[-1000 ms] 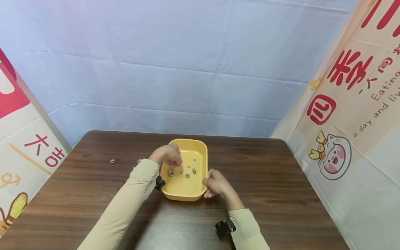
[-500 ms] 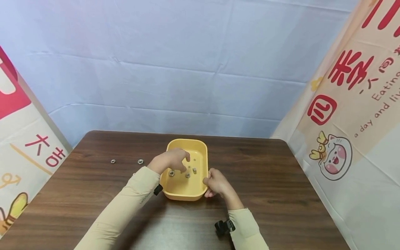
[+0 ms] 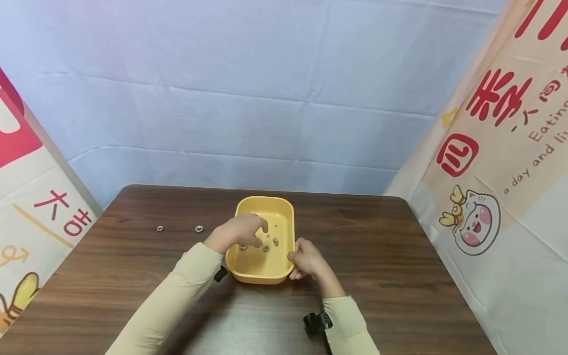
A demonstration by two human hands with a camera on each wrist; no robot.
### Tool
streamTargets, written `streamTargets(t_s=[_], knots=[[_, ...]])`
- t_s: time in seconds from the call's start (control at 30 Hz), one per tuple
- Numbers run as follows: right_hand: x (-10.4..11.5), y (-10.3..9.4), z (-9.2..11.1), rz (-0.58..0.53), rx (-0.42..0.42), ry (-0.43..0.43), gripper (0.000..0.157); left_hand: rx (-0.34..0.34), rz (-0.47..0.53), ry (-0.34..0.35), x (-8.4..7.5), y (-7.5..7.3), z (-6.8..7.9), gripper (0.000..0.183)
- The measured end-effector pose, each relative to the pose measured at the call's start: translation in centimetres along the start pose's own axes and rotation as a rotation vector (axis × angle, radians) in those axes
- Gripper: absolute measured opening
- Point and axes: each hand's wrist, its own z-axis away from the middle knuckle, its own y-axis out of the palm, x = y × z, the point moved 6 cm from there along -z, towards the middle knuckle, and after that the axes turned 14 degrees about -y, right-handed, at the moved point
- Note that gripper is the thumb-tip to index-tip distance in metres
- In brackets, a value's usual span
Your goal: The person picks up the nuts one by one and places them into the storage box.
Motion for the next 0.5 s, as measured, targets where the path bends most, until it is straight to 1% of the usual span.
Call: streamTargets(t_s=[0.1, 0.2, 0.33, 0.5], knots=[[0.1, 0.2, 0.0, -0.011, 0.007, -0.010, 0.008, -0.072, -0.028, -0.016, 0.7, -0.1, 0.5, 0.035], [0.3, 0.2, 0.0, -0.009, 0.003, -0.011, 0.008, -0.125, -0.037, -0.019, 1.3, -0.1, 1.0, 0.031], [0.3, 0.1, 0.0, 0.006, -0.011, -0.005, 0.008, -0.165, -0.018, -0.004, 1.8, 0.0, 1.7, 0.029], [0.4, -0.2, -0.1, 0.027, -0.017, -0.002, 0.008, -0.188, 0.020, -0.003, 2.5, -0.3, 2.4, 0.027]])
